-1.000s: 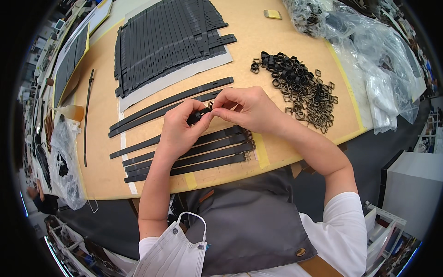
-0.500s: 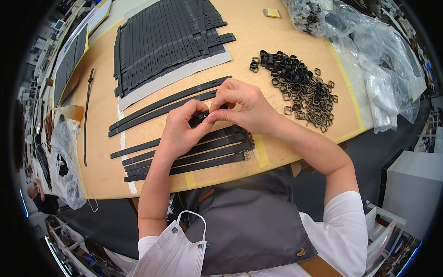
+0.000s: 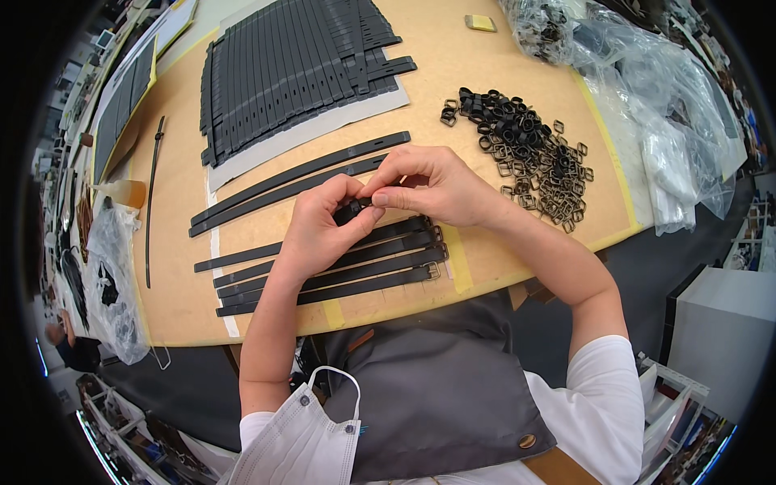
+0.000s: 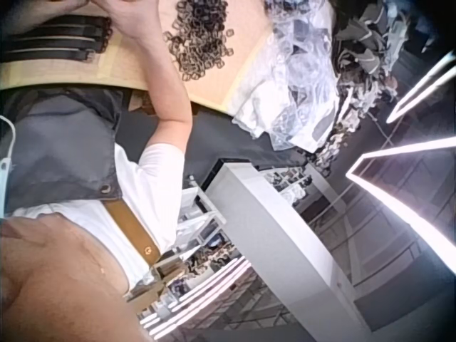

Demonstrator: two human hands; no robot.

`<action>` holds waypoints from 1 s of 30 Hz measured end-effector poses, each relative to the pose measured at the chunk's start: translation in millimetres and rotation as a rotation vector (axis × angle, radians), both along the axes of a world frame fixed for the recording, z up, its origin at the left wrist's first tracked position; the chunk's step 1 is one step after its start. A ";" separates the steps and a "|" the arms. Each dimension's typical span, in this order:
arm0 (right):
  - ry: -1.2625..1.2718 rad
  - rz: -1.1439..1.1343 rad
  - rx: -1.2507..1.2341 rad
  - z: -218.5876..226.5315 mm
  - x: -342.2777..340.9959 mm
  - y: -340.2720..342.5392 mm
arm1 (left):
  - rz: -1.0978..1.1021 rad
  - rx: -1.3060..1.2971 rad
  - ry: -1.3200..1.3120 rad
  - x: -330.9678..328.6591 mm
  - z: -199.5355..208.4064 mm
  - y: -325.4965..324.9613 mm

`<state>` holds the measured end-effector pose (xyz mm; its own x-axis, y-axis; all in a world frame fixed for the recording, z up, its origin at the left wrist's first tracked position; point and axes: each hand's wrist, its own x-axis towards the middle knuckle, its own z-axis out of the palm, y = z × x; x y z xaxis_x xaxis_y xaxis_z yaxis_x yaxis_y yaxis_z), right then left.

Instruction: The person repeatedly picks up black leather straps and metal buckles from a workbench, inserts the buckle prong through the strap's end, and secures it by hand. Completed straps are placed in a growing stack on the table.

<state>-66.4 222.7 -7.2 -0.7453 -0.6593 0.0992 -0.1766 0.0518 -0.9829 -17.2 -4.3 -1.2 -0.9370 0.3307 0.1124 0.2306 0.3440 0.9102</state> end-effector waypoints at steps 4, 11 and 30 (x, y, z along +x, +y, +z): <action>-0.203 -0.041 0.024 1.0 8.2 -5.2 | 0.028 -0.030 0.011 0.4 -2.5 -0.2; -0.088 -0.106 0.128 4.4 9.6 -5.0 | 0.003 -0.104 -0.105 0.3 -1.1 -3.3; -0.276 -0.049 0.012 -7.9 7.5 -9.8 | -0.116 -0.097 -0.114 -2.3 -6.4 -6.3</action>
<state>-58.9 212.8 -15.1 -0.7739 -0.6219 -0.1199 0.1008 0.0659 -0.9927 -19.5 -10.6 -7.6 -0.8969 0.4412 -0.0302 0.1710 0.4089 0.8964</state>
